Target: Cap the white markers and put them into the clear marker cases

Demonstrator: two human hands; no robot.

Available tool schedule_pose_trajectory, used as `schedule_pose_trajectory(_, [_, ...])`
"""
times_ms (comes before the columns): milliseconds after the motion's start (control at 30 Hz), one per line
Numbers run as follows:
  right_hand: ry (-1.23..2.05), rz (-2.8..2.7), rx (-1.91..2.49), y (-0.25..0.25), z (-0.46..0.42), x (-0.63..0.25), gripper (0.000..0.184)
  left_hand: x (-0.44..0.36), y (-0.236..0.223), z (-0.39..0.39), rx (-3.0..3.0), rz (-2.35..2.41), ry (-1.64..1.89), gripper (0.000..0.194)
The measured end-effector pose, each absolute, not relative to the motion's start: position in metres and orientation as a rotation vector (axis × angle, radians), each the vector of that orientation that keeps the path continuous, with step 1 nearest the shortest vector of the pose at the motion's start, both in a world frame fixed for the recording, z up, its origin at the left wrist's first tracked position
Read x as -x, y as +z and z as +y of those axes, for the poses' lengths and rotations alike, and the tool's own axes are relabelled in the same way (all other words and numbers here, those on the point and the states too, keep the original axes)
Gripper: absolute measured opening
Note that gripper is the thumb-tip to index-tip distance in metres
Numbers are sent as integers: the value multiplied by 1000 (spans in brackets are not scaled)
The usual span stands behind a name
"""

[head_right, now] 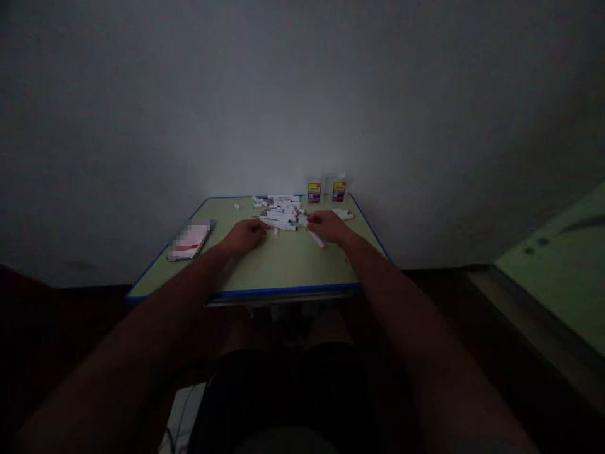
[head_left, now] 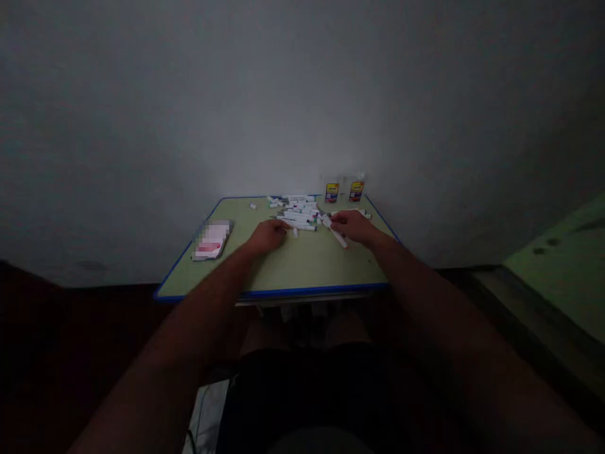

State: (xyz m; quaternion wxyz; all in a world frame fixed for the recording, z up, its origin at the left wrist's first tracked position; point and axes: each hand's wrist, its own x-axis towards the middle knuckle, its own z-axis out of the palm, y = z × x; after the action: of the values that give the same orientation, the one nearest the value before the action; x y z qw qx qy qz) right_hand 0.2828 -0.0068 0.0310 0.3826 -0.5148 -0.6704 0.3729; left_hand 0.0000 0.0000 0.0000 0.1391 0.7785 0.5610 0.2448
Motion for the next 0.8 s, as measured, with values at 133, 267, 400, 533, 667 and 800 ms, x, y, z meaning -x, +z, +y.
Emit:
schedule_pose_trajectory(133, [1238,-1528,1241,31,-3,-272,15,-7,2,5,-2330,1547,769,36])
schedule_pose_trajectory(267, [1389,-1376,1165,31,-4,-266,14,-11,4,11,-2426,1520,743,42])
schedule_pose_trajectory(400, [1460,-1261,1132,32,-3,-263,11,-11,4,19,-2539,1454,698,48])
schedule_pose_trajectory(533, [1508,-1231,1094,28,0,-262,8,-9,-8,25,-2610,1311,765,46])
schedule_pose_trajectory(667, [1535,-1186,1102,21,-1,-261,10,-7,-25,28,-2600,1266,843,37])
schedule_pose_trajectory(800, [1555,-1142,1110,18,-3,-262,11,-5,-29,27,-2588,1235,866,25])
